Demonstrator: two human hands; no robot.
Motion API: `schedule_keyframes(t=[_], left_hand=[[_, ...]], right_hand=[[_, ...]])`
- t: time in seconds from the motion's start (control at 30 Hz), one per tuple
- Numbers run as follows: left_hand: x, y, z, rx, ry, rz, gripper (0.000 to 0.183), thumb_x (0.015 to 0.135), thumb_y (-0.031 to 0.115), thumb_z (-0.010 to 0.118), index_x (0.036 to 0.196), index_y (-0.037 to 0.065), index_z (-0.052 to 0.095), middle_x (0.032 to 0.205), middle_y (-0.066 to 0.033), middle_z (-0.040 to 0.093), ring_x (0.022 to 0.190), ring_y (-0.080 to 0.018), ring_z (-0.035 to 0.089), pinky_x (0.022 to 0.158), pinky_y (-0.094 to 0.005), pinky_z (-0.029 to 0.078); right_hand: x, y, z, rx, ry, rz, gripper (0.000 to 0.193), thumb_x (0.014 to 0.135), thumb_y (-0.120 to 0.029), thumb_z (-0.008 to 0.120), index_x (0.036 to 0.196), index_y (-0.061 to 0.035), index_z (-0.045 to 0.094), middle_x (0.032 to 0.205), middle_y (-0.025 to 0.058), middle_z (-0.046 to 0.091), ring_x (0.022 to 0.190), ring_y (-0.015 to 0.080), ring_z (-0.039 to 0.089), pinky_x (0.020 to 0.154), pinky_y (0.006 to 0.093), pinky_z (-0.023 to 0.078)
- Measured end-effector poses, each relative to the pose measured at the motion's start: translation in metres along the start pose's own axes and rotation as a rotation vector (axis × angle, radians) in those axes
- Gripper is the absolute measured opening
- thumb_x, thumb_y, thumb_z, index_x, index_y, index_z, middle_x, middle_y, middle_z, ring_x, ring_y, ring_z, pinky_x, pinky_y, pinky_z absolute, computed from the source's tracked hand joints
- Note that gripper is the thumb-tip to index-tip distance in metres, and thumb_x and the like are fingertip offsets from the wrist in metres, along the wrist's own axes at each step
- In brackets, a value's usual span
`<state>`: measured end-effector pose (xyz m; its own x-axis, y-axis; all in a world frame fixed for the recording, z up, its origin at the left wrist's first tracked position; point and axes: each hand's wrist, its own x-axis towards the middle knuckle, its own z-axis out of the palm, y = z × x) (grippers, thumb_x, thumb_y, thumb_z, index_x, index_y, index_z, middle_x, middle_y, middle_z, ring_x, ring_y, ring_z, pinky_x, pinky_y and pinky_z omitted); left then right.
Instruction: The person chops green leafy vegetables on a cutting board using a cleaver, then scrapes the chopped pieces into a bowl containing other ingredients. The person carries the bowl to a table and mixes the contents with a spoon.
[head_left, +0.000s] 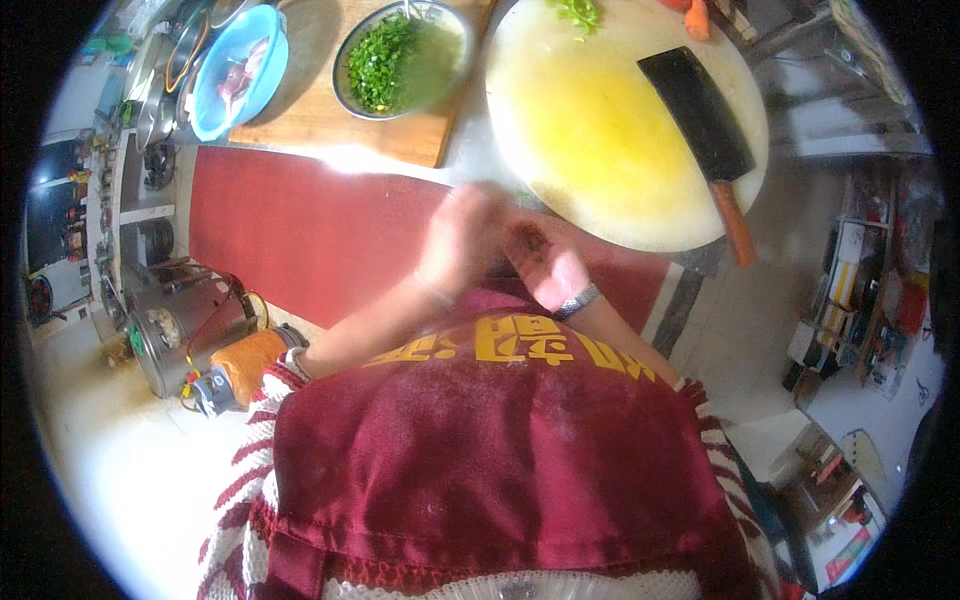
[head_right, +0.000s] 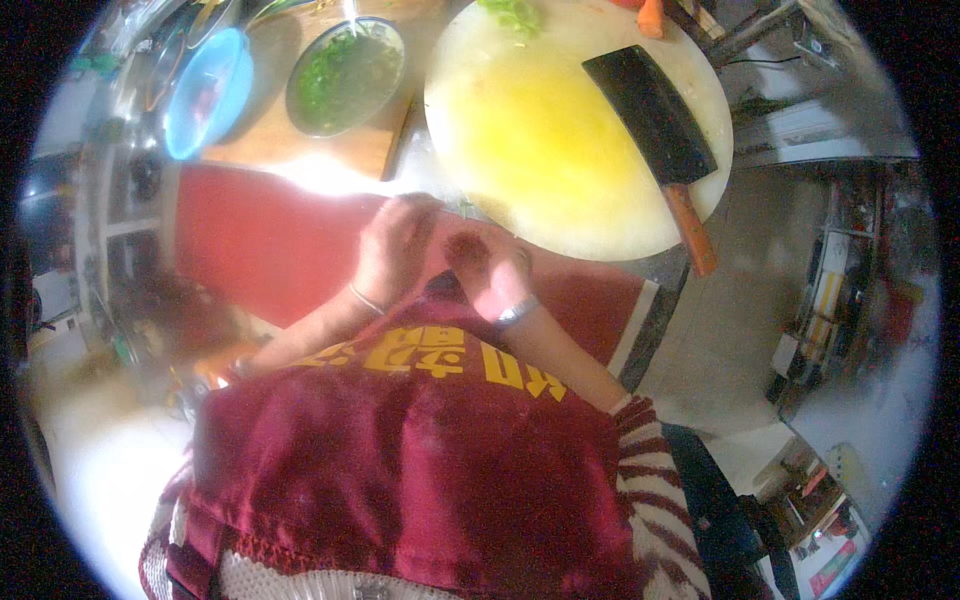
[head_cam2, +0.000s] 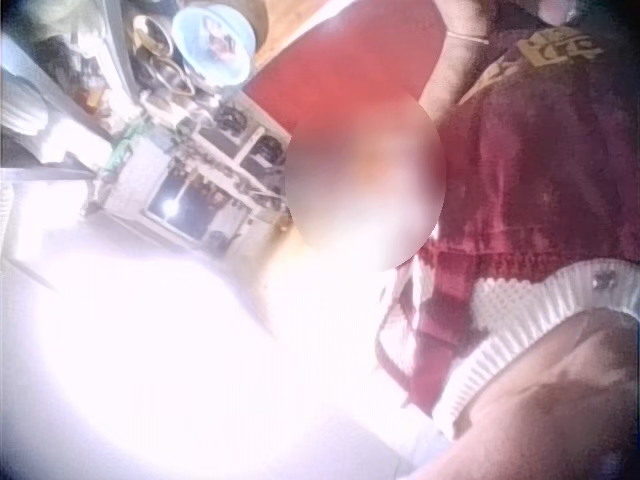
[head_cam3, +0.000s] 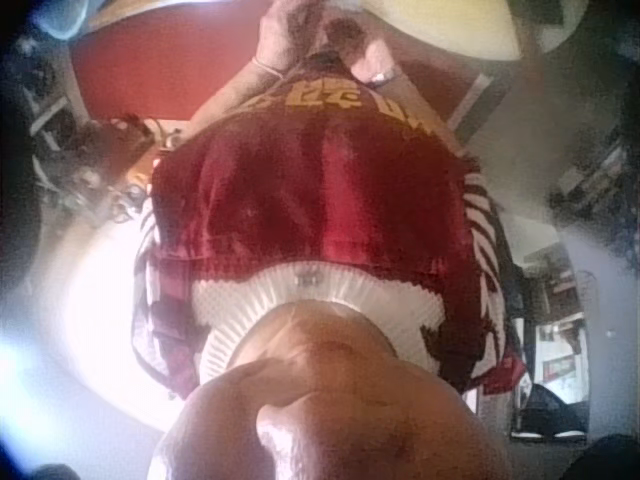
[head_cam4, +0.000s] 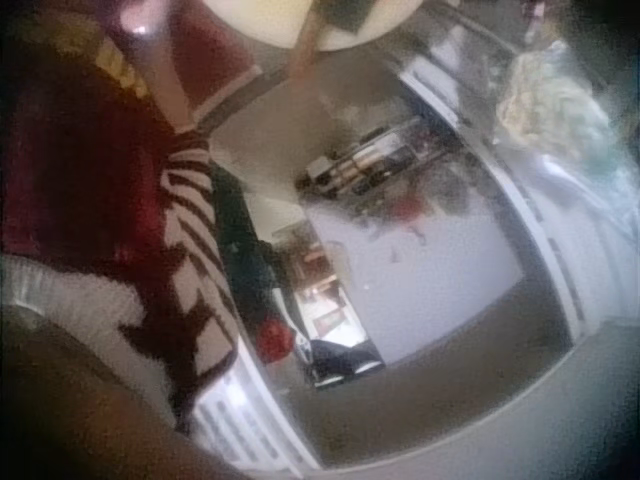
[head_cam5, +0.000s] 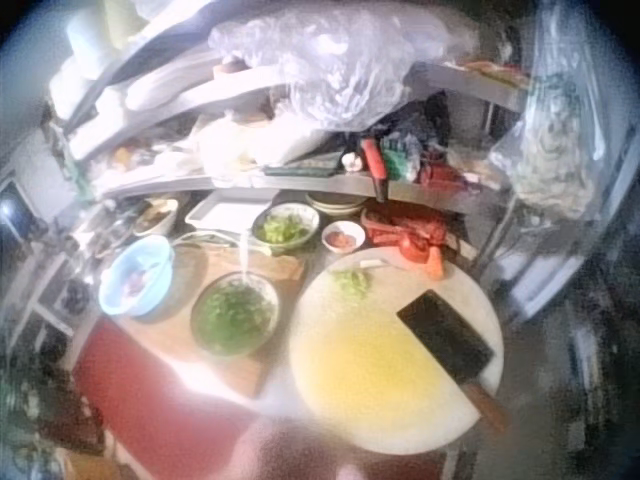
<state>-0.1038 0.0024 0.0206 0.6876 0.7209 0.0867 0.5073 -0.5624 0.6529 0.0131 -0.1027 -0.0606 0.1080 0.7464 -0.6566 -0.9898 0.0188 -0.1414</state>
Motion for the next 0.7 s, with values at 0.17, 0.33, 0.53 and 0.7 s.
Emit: schedule_keyframes(t=[0.17,0.33,0.53,0.7], left_hand=[[0.002,-0.015,-0.009,-0.47,0.146,-0.543,0.016,0.093,0.008,0.066,0.107,0.002,0.069,0.083,-0.0069,0.069,0.073,-0.0161,0.065,0.07,-0.0297,0.055],[-0.001,-0.023,-0.04,0.859,-0.377,0.085,0.038,0.098,0.013,0.056,0.132,-0.003,0.05,0.122,-0.011,0.06,0.11,-0.021,0.058,0.096,-0.0375,0.046],[0.043,-0.011,-0.107,3.838,-0.739,1.356,0.071,0.105,0.05,0.017,0.151,-0.004,0.028,0.153,-0.0179,0.039,0.144,-0.0317,0.035,0.115,-0.043,0.03],[0.111,-0.024,-0.147,3.94,-0.848,1.375,0.078,0.103,0.057,0.023,0.151,-0.004,0.029,0.154,-0.0211,0.037,0.143,-0.0322,0.035,0.118,-0.045,0.025]], right_hand=[[0.004,0.003,-0.01,-0.078,0.322,0.158,0.021,0.103,-0.011,0.046,0.104,0.0029,0.061,0.098,0.0123,0.067,0.087,0.025,0.066,0.081,0.0366,0.057],[-0.008,-0.004,0.016,-0.223,0.202,0.362,0.026,0.105,-0.022,0.047,0.104,0.0004,0.06,0.098,0.0128,0.065,0.089,0.0256,0.063,0.085,0.0385,0.054],[-0.017,-0.019,0.13,-0.334,-0.265,0.046,0.034,0.107,-0.026,0.043,0.109,0.0029,0.06,0.103,0.0145,0.066,0.099,0.0268,0.063,0.092,0.0405,0.052],[0.025,0.013,0.235,-0.558,-0.518,-0.6,0.03,0.104,-0.017,0.05,0.115,0.0071,0.064,0.115,0.0157,0.067,0.108,0.0214,0.062,0.104,0.0371,0.046]])
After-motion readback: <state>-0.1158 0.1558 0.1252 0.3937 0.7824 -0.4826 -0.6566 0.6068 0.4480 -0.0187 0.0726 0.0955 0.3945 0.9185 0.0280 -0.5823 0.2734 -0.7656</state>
